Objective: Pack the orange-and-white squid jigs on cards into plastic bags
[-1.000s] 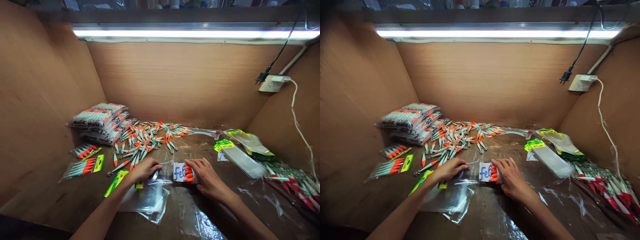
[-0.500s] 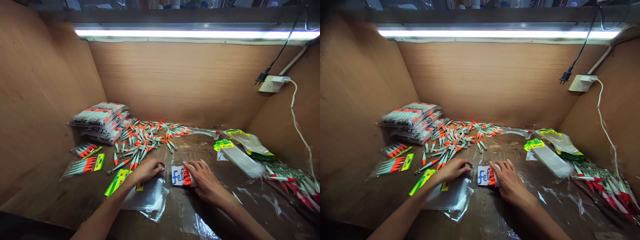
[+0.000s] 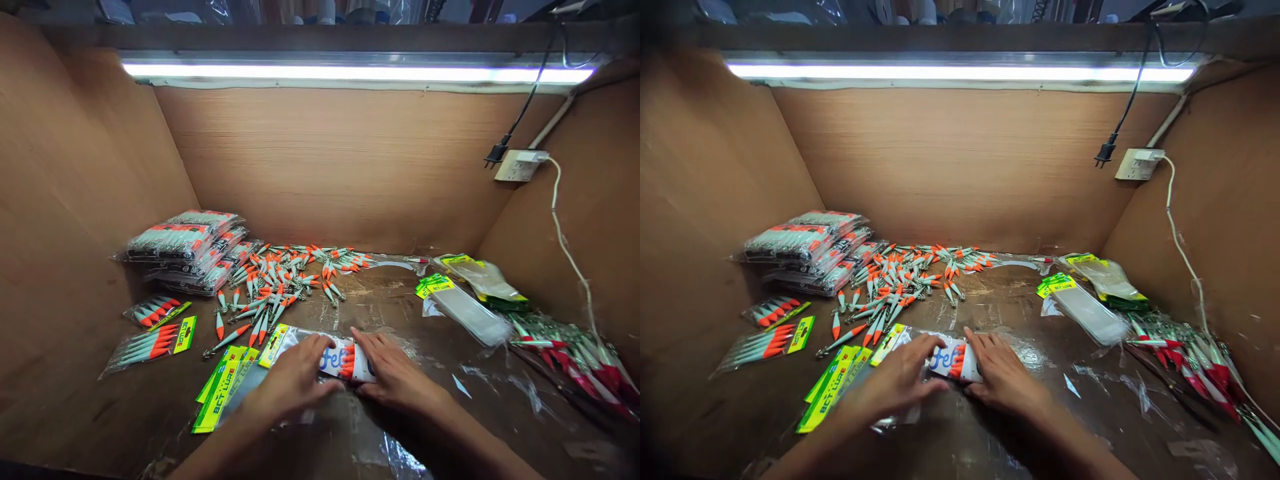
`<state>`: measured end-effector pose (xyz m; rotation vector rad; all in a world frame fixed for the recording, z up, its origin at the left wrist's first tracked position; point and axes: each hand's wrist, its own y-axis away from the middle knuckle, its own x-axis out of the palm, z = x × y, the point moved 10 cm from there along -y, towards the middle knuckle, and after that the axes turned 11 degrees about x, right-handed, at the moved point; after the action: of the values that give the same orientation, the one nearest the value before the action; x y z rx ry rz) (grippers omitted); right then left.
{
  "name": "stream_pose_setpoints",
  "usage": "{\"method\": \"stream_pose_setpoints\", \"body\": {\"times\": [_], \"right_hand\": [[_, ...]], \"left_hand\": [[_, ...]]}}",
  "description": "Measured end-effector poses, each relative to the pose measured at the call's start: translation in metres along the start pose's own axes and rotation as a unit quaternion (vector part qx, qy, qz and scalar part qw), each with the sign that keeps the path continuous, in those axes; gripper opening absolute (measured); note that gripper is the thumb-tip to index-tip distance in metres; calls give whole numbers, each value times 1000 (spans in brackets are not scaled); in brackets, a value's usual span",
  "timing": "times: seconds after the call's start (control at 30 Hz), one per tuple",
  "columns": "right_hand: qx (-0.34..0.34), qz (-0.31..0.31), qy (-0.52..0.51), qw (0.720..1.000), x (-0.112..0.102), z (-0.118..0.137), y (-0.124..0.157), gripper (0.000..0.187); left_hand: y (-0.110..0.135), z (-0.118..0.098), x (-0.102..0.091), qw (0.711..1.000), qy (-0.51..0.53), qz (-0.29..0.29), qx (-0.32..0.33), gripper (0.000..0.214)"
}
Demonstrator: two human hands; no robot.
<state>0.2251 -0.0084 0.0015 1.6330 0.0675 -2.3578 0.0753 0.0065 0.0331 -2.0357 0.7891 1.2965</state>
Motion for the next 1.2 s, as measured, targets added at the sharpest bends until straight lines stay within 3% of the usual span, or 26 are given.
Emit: {"method": "stream_pose_setpoints", "body": {"times": [0.07, 0.2, 0.37, 0.47, 0.57, 0.9, 1.2], "right_hand": [[8, 5, -14, 1000, 2, -1, -1, 103], [13, 6, -48, 999, 1, -2, -4, 106], [-15, 1, -69, 998, -3, 5, -4, 104], [-22, -4, -69, 997, -5, 7, -3, 103], [-33, -10, -67, 997, -8, 8, -2, 102], [-108, -31, -23, 993, -17, 22, 2, 31], [-94, -24, 4, 995, -14, 17, 2, 35]], "left_hand": [[6, -12, 14, 999, -35, 4, -20, 66], [9, -16, 27, 993, -91, -6, -69, 14], [9, -15, 26, 995, -82, -13, -56, 12], [8, -17, 27, 994, -88, -22, -58, 28], [6, -17, 30, 994, -90, -18, -58, 14], [12, 18, 13, 981, -69, -78, -166, 9], [11, 8, 15, 987, -14, -113, -113, 10]]}}
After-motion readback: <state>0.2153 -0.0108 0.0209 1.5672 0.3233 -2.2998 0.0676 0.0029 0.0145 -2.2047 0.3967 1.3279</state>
